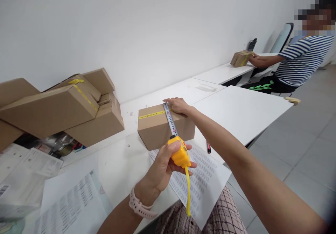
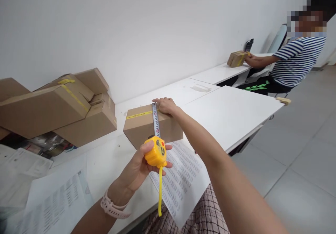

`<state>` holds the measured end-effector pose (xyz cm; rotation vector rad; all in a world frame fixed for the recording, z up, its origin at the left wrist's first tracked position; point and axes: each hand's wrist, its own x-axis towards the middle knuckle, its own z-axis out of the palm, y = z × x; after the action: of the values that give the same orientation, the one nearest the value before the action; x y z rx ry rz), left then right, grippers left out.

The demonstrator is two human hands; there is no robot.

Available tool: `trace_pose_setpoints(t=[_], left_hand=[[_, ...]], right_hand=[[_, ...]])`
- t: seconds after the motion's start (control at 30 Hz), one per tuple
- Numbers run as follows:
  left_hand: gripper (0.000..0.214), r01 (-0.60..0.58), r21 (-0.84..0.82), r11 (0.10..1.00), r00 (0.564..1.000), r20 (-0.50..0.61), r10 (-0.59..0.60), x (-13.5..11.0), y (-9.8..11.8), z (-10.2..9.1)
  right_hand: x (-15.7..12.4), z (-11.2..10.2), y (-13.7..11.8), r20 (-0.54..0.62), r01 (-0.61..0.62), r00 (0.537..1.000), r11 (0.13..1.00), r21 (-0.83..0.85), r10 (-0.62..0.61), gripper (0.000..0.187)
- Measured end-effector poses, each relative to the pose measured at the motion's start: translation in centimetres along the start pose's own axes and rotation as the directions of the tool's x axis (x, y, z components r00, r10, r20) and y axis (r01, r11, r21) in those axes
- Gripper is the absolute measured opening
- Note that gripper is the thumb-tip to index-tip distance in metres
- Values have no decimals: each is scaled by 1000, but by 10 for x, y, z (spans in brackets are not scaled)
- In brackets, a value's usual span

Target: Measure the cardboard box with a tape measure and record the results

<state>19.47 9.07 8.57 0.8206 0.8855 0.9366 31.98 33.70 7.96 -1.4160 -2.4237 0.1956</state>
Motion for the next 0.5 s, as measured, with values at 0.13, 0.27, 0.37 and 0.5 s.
trace_pose_setpoints(t=[0.13,0.27,0.37,0.5], left_hand=[[65,-3,-13,1000,1000,-8,3,0,-6,3],[67,-2,-28,1000,1000,-3,2,1,-10,4],[67,-7,-30,1000,1000,-4,7,2,-12,4],[66,-11,-23,1000,1000,3,11,5,-14,4]], right_hand=[[-6,-4,-3,4,-12,1000,1000,10,12,58],[-10,-9,-7,-23,-42,999,999,18,42,54],[-10,-7,-6,-17,-30,999,999,12,30,53],[-5,-1,-4,-11,-13,1000,1000,6,13,53]])
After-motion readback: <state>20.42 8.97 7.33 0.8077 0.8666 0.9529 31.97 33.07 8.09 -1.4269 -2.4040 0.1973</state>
